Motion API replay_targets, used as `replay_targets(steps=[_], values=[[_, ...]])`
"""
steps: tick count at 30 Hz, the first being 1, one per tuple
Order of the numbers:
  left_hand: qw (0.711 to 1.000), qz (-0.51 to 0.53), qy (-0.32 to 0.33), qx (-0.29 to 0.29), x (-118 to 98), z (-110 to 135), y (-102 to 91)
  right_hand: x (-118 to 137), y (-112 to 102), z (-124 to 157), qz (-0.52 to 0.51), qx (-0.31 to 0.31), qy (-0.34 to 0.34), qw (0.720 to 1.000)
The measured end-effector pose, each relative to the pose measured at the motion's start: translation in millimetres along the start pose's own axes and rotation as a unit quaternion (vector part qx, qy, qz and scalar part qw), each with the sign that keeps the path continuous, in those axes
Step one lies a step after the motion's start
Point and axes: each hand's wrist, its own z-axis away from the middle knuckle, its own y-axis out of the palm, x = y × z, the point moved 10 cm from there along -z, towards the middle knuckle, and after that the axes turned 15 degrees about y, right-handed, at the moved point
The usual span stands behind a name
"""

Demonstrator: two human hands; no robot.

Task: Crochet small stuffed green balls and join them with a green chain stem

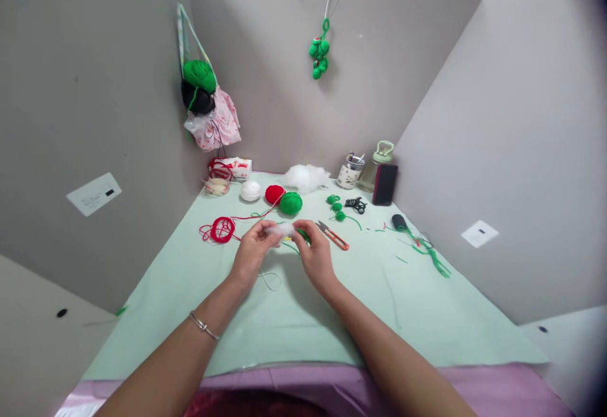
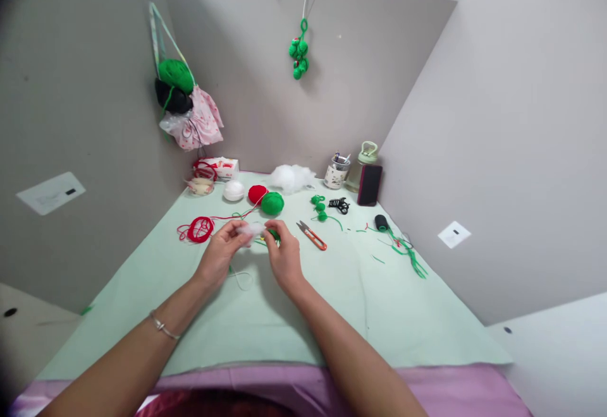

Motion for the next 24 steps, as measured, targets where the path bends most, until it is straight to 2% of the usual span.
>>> replay_targets(steps=[3, 6, 11, 17, 24], values=[[0.999, 0.026, -0.016, 0.011, 5.4, 2.2, 4.4, 12.5, 0.5, 8.4, 0.050, -0.023, -0.063, 0.996], [0.998, 0.047, -0.040, 0.027, 12.1, 4.2, 9.3, 18.6, 5.0, 12.2, 0.086, -0.018, -0.109, 0.990], [0.996, 0.069, -0.047, 0.038, 12.3, 4.0, 12.8, 18.9, 8.8, 12.7, 0.113, 0.006, -0.136, 0.984], [0.997, 0.050, -0.041, 0.041, 11.1, 0.9, 10.7, 17.2, 12.1, 12.8, 0.072, 0.056, -0.096, 0.991], [0.998, 0.009, -0.013, 0.065, 9.5, 0.1, 10.2, 10.3, 11.4, 2.1, -0.025, 0.124, 0.029, 0.992]])
